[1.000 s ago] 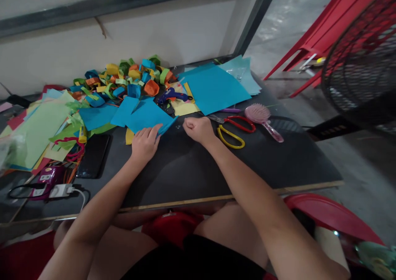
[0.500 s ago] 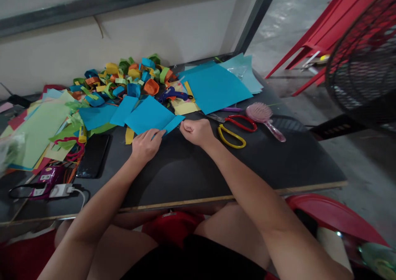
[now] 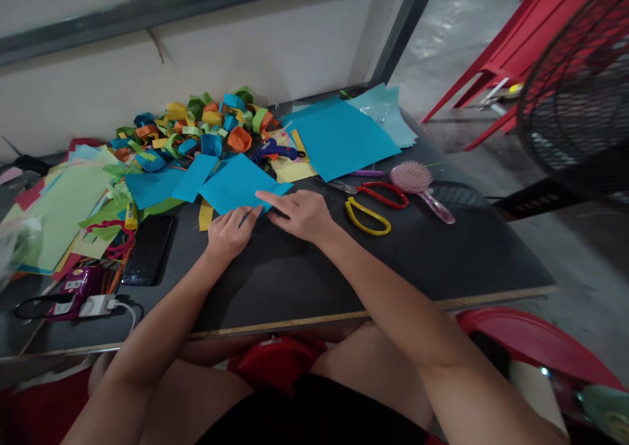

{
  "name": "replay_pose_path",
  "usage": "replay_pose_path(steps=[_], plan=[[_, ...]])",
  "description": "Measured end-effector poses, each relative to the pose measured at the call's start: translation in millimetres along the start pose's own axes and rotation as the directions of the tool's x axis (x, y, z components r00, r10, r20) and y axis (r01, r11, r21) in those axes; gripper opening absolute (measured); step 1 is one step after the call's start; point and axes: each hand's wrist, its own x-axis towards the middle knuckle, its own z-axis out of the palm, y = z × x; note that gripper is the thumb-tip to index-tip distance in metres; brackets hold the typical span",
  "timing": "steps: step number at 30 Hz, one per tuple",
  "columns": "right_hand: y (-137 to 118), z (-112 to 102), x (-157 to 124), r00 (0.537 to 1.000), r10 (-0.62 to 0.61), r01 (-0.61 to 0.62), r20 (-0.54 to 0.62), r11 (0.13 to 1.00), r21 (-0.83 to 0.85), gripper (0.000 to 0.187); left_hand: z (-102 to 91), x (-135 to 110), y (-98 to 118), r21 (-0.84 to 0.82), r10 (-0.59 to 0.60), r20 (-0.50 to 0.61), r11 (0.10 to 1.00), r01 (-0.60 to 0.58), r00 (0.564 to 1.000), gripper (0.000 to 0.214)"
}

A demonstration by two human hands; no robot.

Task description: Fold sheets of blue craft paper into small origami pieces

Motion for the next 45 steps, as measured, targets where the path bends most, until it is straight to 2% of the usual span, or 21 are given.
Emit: replay_pose_path(steps=[3,6,8,10,14,16,19,22,24,27,29,30,32,34,35,36,39,40,42,45], plan=[[-3.1,2.8,-0.3,0.995,-0.062,0.061,0.073,0.998,0.016,0.022,1.9,-3.2,-1.2,-0.086,0.061,-0.083,0.994,-0.068,0.995,0.028],[3.2,4.6,-1.1,1.000,-0.002,0.002,-0.008,0.996,0.088,0.019,0.2,-5.4,-2.7,-0.221,0.101,-0.224,0.963,-0.151,0.969,0.035],[10.5,3.5,-0.9,0.997,0.059,-0.050,-0.046,0.981,0.186,0.016,-2.4,-4.6,-4.5,-0.287,0.068,-0.296,0.945,-0.156,0.953,0.035],[17.8,1.4,0.0,0.993,0.118,-0.110,-0.012,0.949,0.297,0.012,-5.1,-1.6,-7.0,-0.301,-0.030,-0.323,0.951,-0.073,0.946,0.031],[26.0,-1.2,2.5,0.959,0.231,-0.283,0.166,0.832,0.478,0.009,-10.2,7.9,-15.7,-0.240,-0.229,-0.367,0.960,0.146,0.902,0.026],[25.7,-1.4,3.7,0.940,0.230,-0.336,0.253,0.750,0.570,0.006,-12.4,11.9,-21.9,-0.202,-0.264,-0.335,0.958,0.205,0.904,0.035],[21.1,-1.3,5.4,0.926,0.141,-0.362,0.350,0.594,0.719,0.008,-13.6,15.3,-30.5,-0.208,-0.296,-0.185,0.944,0.257,0.937,0.062],[17.0,-1.0,6.7,0.914,0.079,-0.389,0.399,0.456,0.801,0.012,-11.9,16.4,-34.7,-0.368,-0.352,0.010,0.869,0.331,0.936,0.058],[17.6,-0.4,7.0,0.904,0.056,-0.407,0.424,0.418,0.812,0.013,-11.5,16.5,-34.8,-0.471,-0.379,0.104,0.795,0.382,0.919,0.051],[23.4,2.3,6.5,0.874,0.024,-0.442,0.485,0.452,0.775,0.006,-13.6,16.6,-33.7,-0.542,-0.393,0.150,0.735,0.408,0.907,0.042],[27.2,5.6,5.9,0.862,0.063,-0.467,0.502,0.481,0.742,0.014,-15.3,17.0,-33.7,-0.553,-0.388,0.144,0.732,0.399,0.910,0.037],[28.1,7.5,5.7,0.865,0.114,-0.482,0.489,0.462,0.745,0.018,-15.6,17.3,-33.9,-0.550,-0.381,0.141,0.737,0.392,0.914,0.035],[27.2,11.2,5.7,0.860,0.250,-0.508,0.445,0.344,0.789,0.023,-14.8,17.8,-34.2,-0.535,-0.349,0.159,0.756,0.377,0.924,0.033],[23.0,13.6,6.2,0.828,0.355,-0.527,0.435,0.225,0.820,0.029,-12.4,17.9,-33.1,-0.518,-0.298,0.206,0.775,0.363,0.932,0.033],[20.3,14.2,6.6,0.813,0.380,-0.544,0.442,0.220,0.810,0.033,-11.0,17.7,-31.8,-0.513,-0.273,0.236,0.780,0.358,0.933,0.034],[17.5,14.3,7.0,0.803,0.391,-0.566,0.450,0.264,0.781,0.036,-9.7,17.4,-30.1,-0.512,-0.252,0.257,0.784,0.353,0.933,0.033],[11.2,13.0,8.6,0.793,0.401,-0.609,0.459,0.505,0.611,0.033,-7.0,15.8,-23.7,-0.523,-0.225,0.265,0.783,0.336,0.938,0.030],[10.0,12.3,9.2,0.787,0.397,-0.616,0.472,0.545,0.568,0.031,-6.5,15.1,-21.7,-0.531,-0.221,0.254,0.782,0.327,0.941,0.030],[8.6,11.0,10.2,0.762,0.392,-0.646,0.516,0.521,0.558,0.029,-6.1,14.0,-18.9,-0.544,-0.215,0.230,0.780,0.309,0.949,0.034],[6.2,8.5,10.4,0.716,0.393,-0.698,0.577,0.372,0.612,0.028,-6.0,13.0,-17.6,-0.553,-0.205,0.199,0.784,0.283,0.958,0.037]])
